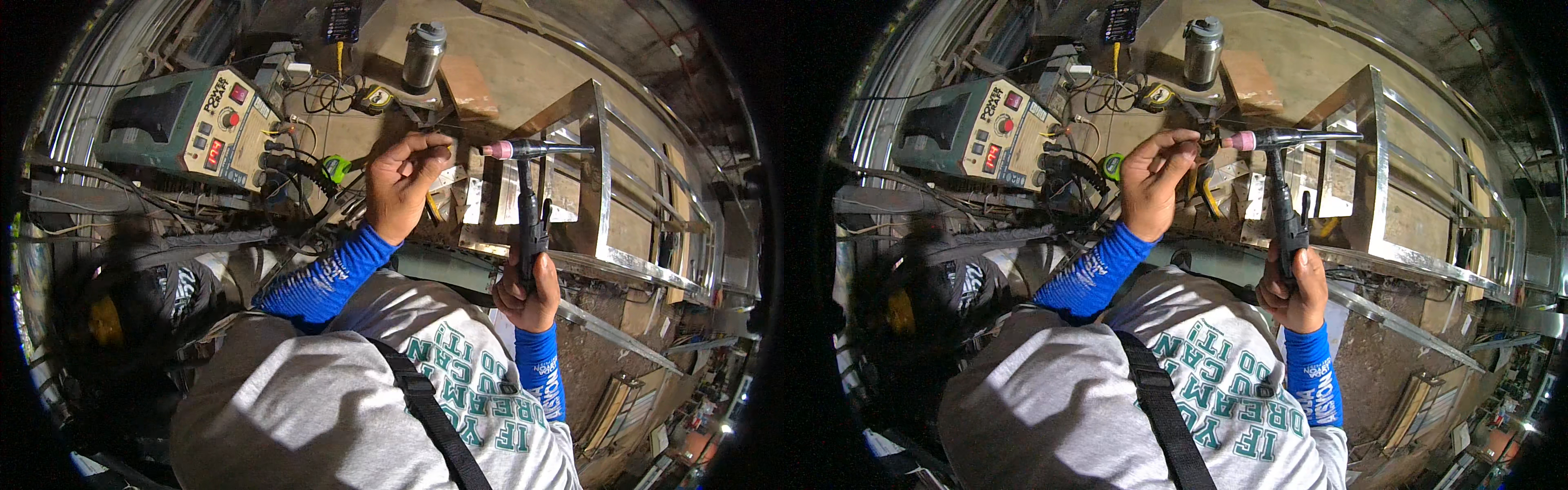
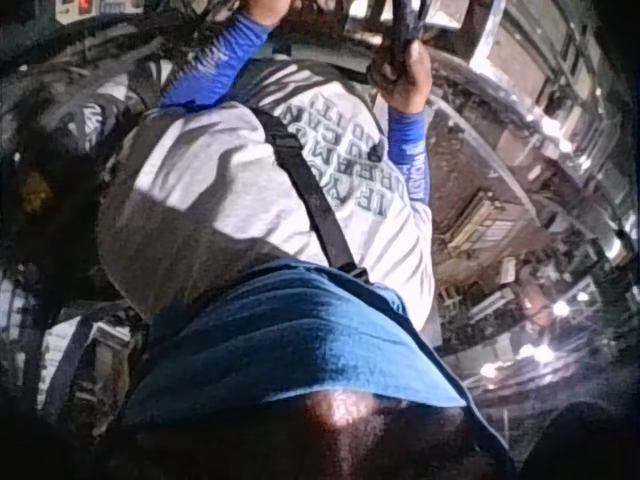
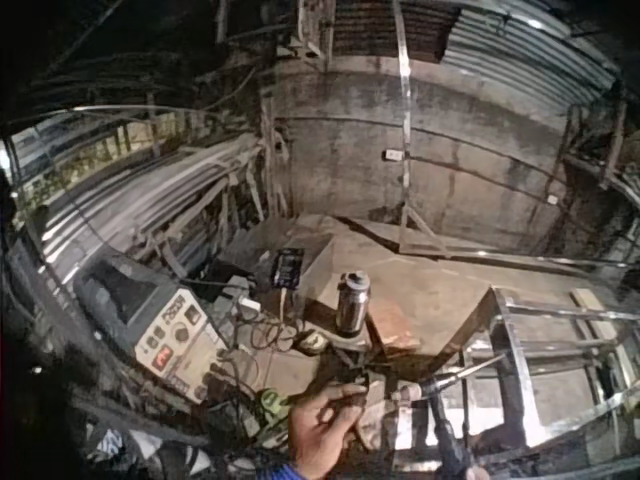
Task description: The person positions a metal frame on a workbench, then uses a welding torch to tack weld a metal bar to the frame. They then use an angle grinder to smooth the welded joint and inspect the result.
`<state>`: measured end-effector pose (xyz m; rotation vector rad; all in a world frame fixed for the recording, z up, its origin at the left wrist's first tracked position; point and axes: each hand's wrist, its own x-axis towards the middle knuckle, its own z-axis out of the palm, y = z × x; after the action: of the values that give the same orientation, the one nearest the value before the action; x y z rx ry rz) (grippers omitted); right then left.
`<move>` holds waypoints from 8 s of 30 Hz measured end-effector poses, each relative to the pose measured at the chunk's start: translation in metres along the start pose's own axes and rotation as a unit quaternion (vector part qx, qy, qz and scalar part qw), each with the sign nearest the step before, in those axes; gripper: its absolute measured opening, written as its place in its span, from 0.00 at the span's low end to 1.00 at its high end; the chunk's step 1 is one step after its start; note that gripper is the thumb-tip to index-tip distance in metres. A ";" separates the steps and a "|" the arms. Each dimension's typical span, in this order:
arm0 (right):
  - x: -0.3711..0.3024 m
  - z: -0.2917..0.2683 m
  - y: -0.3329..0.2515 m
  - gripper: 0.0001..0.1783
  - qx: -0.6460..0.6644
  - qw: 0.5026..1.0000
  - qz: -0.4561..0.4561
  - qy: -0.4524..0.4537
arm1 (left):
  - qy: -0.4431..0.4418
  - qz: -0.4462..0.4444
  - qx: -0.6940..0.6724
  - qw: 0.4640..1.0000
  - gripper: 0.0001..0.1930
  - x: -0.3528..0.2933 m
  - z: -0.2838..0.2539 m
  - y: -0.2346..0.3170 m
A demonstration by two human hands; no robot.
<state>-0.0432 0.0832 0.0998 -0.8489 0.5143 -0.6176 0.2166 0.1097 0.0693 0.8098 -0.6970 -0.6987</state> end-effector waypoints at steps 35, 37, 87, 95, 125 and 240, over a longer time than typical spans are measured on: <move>0.013 0.028 0.025 0.12 -0.495 0.844 -0.187 0.086 | 0.071 -0.363 -0.507 0.779 0.23 -0.010 0.056 -0.084; 0.012 0.017 0.025 0.14 -0.364 0.925 -0.037 0.101 | 0.143 -0.382 -0.391 0.825 0.20 -0.012 0.055 -0.087; 0.046 0.043 -0.045 0.11 -0.454 0.860 -0.219 0.078 | -0.026 -0.339 -0.302 0.891 0.07 -0.039 0.012 -0.018; 0.040 0.046 -0.044 0.10 -0.444 0.876 -0.123 0.141 | 0.006 -0.349 -0.264 0.899 0.07 -0.044 0.014 -0.014; 0.005 0.031 -0.048 0.07 -0.328 0.845 -0.371 0.202 | -0.035 -0.337 -0.214 0.916 0.22 -0.050 0.014 -0.015; 0.027 0.031 -0.007 0.09 -0.296 0.912 -0.268 0.090 | 0.043 -0.175 -0.103 0.978 0.11 -0.073 0.021 -0.001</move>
<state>-0.0067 0.0776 0.1184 -1.5472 0.6551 -1.0777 0.1582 0.1572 0.0584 0.7736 -0.3975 -1.0284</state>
